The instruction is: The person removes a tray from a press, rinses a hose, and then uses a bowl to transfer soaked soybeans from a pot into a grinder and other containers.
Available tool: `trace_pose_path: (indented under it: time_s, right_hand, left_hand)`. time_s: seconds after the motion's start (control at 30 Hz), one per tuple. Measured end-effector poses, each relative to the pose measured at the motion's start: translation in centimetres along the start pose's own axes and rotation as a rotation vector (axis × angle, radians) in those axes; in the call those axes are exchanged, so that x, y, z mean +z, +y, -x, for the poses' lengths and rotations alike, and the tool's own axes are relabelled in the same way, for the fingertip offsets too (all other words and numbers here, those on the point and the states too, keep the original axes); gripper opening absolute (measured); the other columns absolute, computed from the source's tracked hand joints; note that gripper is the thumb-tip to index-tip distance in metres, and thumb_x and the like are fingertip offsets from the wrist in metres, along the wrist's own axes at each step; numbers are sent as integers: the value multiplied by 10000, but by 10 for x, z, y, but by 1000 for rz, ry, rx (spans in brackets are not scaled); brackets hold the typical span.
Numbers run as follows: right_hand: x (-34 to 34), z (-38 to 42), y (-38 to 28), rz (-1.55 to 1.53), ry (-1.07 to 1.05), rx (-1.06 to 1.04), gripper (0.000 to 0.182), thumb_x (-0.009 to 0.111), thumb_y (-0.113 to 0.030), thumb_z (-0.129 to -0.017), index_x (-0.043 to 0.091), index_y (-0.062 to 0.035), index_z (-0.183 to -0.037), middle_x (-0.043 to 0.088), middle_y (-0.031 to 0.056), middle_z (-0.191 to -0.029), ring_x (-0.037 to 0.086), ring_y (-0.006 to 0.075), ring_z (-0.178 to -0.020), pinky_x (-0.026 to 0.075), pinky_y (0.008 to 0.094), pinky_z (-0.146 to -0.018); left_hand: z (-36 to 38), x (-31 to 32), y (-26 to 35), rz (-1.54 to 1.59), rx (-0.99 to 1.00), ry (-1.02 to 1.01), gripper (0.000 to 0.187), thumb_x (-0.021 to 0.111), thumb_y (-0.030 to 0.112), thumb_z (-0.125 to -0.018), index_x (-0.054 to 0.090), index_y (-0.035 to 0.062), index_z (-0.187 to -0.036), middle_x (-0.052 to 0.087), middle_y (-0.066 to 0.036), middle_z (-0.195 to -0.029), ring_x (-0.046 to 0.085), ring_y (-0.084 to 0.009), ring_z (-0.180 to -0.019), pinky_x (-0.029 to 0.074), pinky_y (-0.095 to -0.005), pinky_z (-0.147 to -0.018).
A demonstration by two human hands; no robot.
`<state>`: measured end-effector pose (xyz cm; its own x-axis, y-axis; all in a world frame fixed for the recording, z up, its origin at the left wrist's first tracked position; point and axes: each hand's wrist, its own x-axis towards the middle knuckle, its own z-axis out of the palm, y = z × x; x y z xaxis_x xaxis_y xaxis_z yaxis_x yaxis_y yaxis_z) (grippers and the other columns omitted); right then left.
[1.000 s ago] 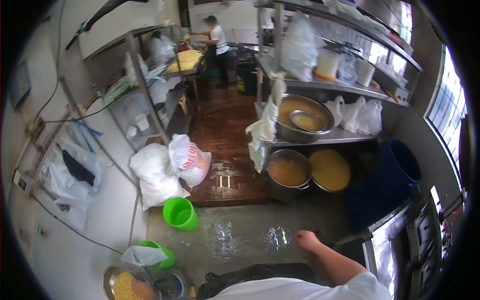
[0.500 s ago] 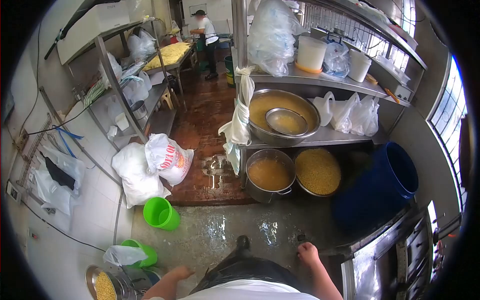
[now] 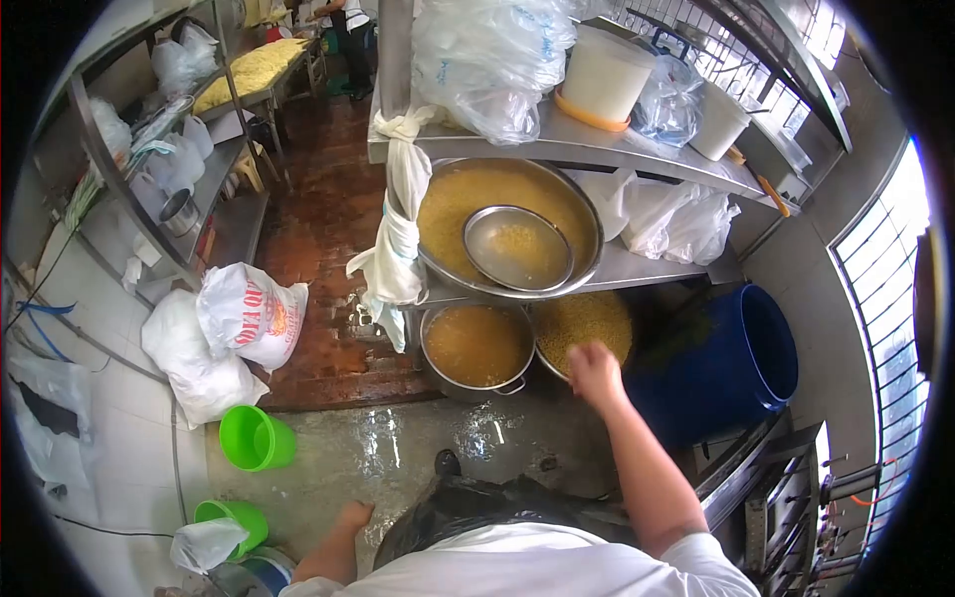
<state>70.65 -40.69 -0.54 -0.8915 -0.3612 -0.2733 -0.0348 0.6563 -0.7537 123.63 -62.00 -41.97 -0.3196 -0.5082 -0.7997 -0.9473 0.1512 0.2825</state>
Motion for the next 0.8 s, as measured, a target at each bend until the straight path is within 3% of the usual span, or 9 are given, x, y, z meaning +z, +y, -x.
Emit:
trace_pose_path:
  time_s: [0.03, 0.1, 0.2, 0.33, 0.4, 0.47, 0.53, 0.67, 0.8]
  right_hand:
    - [1, -37, -5, 66, 97, -153, 389, 707, -324, -935, 676, 21, -1112, 732, 226, -931, 722, 379, -899, 568, 438, -812]
    - [1, -102, -26, 201, 236, -405, 424, 694, -357, -941, 669, 31, -1108, 724, 255, -971, 705, 429, -930, 562, 467, -836]
    - [2, -191, -56, 371, 345, -598, 480, 684, -379, -942, 659, 52, -1150, 704, 311, -1051, 685, 473, -989, 553, 468, -895]
    - [12, -274, -68, 371, 194, -480, 429, 715, -313, -930, 667, 55, -1144, 710, 292, -963, 714, 441, -875, 584, 501, -770]
    - [6, -294, -86, 325, -247, 103, 304, 800, -206, -860, 673, 23, -1014, 652, 160, -770, 671, 294, -673, 561, 474, -548]
    - [6, -329, -76, 304, -261, 118, 219, 807, -112, -834, 679, 8, -964, 604, 104, -720, 620, 213, -585, 516, 403, -417]
    - [-8, -331, -87, -22, -406, 0, 278, 787, -70, -829, 663, -20, -1073, 649, 120, -795, 677, 240, -645, 558, 400, -462]
    - [-28, -327, -121, 189, -236, -326, 540, 619, -44, -886, 503, -85, -1411, 707, 215, -1096, 738, 377, -878, 597, 511, -585]
    - [-38, -336, -142, 535, 77, -800, 471, 568, -114, -908, 560, -53, -1375, 688, 267, -1181, 697, 445, -1014, 589, 541, -835]
  left_hand:
    - [-4, -2, 9, 1, -3, -9, 501, 584, 482, -978, 733, 5, -939, 718, -154, -725, 687, -287, -598, 567, -432, -635]
    - [-12, -10, 33, 65, 37, 14, 562, 579, 491, -960, 735, -21, -1130, 705, -272, -1185, 670, -439, -1132, 518, -502, -968]
    - [9, -37, 74, 190, 10, 94, 559, 588, 487, -960, 729, -21, -1146, 707, -263, -1186, 672, -445, -1117, 519, -503, -950]
    - [20, -42, 83, 272, -35, 200, 533, 608, 451, -959, 724, -38, -1135, 715, -283, -1130, 693, -410, -1084, 528, -478, -924]
    - [52, -51, 95, 481, -161, 195, 492, 625, 405, -961, 719, -55, -1110, 720, -293, -1082, 723, -368, -990, 540, -461, -844]
    - [56, -19, 64, 558, -230, 267, 463, 628, 378, -964, 716, -58, -1091, 722, -276, -1048, 720, -344, -916, 539, -460, -791]
    - [80, 0, 62, 620, -359, 270, 404, 631, 323, -976, 697, -49, -1121, 719, -232, -999, 704, -313, -802, 534, -458, -710]
    - [135, 57, 79, 564, -501, 145, 380, 621, 272, -1000, 646, -22, -1239, 692, -182, -945, 677, -289, -746, 526, -434, -667]
    - [179, 118, 139, 728, -585, 103, 388, 617, 279, -1008, 643, -30, -1240, 683, -172, -918, 673, -280, -740, 526, -424, -652]
